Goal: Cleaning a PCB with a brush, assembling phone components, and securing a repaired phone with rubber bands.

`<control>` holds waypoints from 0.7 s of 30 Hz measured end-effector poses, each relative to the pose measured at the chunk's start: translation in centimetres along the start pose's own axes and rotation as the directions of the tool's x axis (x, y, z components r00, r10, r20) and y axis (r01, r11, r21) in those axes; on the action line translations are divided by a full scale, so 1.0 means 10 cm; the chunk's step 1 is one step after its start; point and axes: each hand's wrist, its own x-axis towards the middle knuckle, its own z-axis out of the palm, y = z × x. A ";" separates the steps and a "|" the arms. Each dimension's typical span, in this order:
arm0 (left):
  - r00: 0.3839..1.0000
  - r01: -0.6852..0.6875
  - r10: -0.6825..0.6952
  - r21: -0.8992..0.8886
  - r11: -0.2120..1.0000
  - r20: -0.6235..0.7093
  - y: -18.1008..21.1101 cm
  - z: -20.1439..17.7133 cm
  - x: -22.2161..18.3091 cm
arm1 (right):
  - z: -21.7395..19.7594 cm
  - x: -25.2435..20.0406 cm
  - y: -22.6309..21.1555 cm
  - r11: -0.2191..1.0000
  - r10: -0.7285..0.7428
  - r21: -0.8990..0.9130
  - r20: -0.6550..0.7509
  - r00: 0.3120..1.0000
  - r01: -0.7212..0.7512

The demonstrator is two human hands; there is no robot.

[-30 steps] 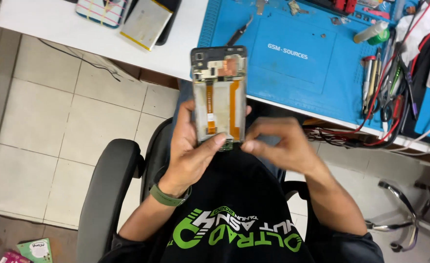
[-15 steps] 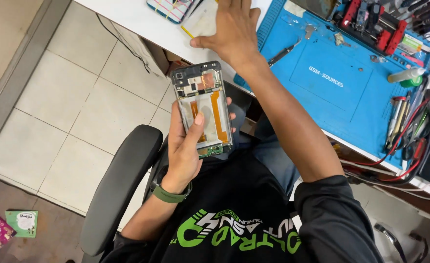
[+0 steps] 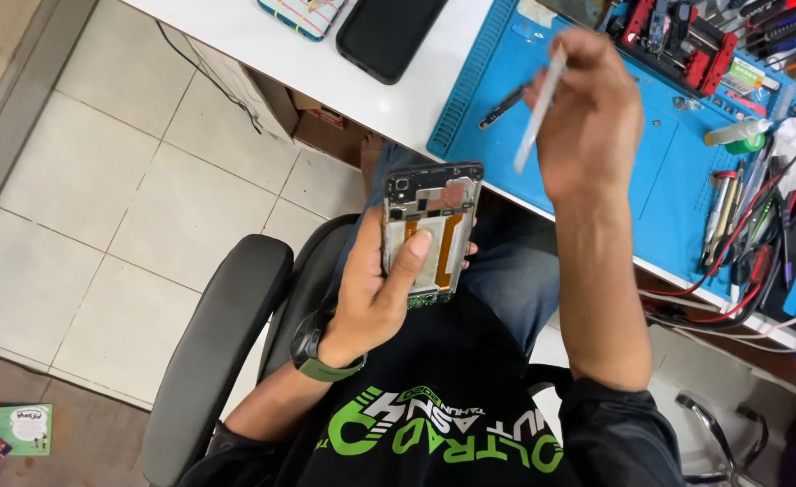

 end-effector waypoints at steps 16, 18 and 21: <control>0.947 0.006 -0.165 0.498 0.867 0.277 -0.08 0.23 -0.08 | -0.22 -1.29 -0.71 0.281 0.074 -0.801 0.567 0.820 0.528; 0.942 -0.021 -0.149 0.497 0.868 0.301 -0.06 0.25 -0.07 | -0.20 -1.29 -0.69 0.310 0.035 -0.805 0.541 0.840 0.506; 0.941 -0.014 -0.166 0.524 0.852 0.295 -0.04 0.27 -0.06 | -0.23 -1.30 -0.66 0.347 0.032 -0.805 0.522 0.852 0.481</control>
